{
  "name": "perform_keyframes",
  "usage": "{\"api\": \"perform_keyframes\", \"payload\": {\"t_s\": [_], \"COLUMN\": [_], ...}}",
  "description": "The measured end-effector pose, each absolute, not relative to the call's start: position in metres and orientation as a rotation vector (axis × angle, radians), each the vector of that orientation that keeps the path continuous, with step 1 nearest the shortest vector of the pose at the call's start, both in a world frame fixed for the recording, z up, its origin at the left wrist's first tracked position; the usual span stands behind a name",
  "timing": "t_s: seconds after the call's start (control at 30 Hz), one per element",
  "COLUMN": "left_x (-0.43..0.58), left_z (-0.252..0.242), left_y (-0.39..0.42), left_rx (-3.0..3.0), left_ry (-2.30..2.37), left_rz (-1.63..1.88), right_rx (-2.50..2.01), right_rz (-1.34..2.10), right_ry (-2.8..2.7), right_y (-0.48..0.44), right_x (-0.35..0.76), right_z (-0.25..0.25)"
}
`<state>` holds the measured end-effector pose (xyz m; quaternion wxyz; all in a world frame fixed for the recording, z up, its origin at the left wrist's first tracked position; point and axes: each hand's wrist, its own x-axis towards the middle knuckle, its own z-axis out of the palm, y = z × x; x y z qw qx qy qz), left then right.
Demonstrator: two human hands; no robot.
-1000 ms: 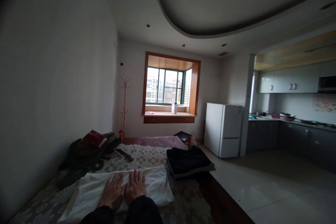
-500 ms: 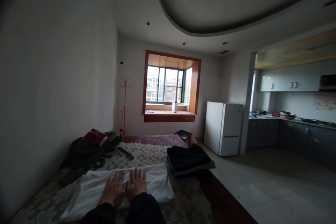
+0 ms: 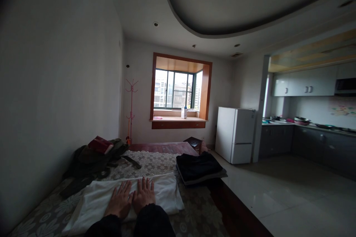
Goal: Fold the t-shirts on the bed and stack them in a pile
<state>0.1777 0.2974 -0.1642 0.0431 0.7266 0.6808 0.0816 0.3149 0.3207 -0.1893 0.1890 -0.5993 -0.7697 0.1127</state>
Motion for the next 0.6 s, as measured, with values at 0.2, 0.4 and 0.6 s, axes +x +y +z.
{"api": "perform_keyframes", "payload": {"t_s": [0.2,0.4,0.6], "left_x": [0.1783,0.1794,0.1784], "left_z": [-0.1596,-0.1590,-0.1601], "left_y": [0.2953,0.2954,0.2943], "left_rx": [2.211,2.214,2.216], "left_ry": [2.092,2.095,2.093], "left_rz": [0.169,0.174,0.190], "right_rx": [-1.694,-1.694,-1.696], "right_rz": [0.318,0.325,0.322], "right_ry": [-2.175,-2.183,-2.185], "right_y": [0.3201,0.3188,0.3195], "right_x": [0.3152,0.3152,0.3150], "right_z": [-0.1865,-0.1839,-0.1847]}}
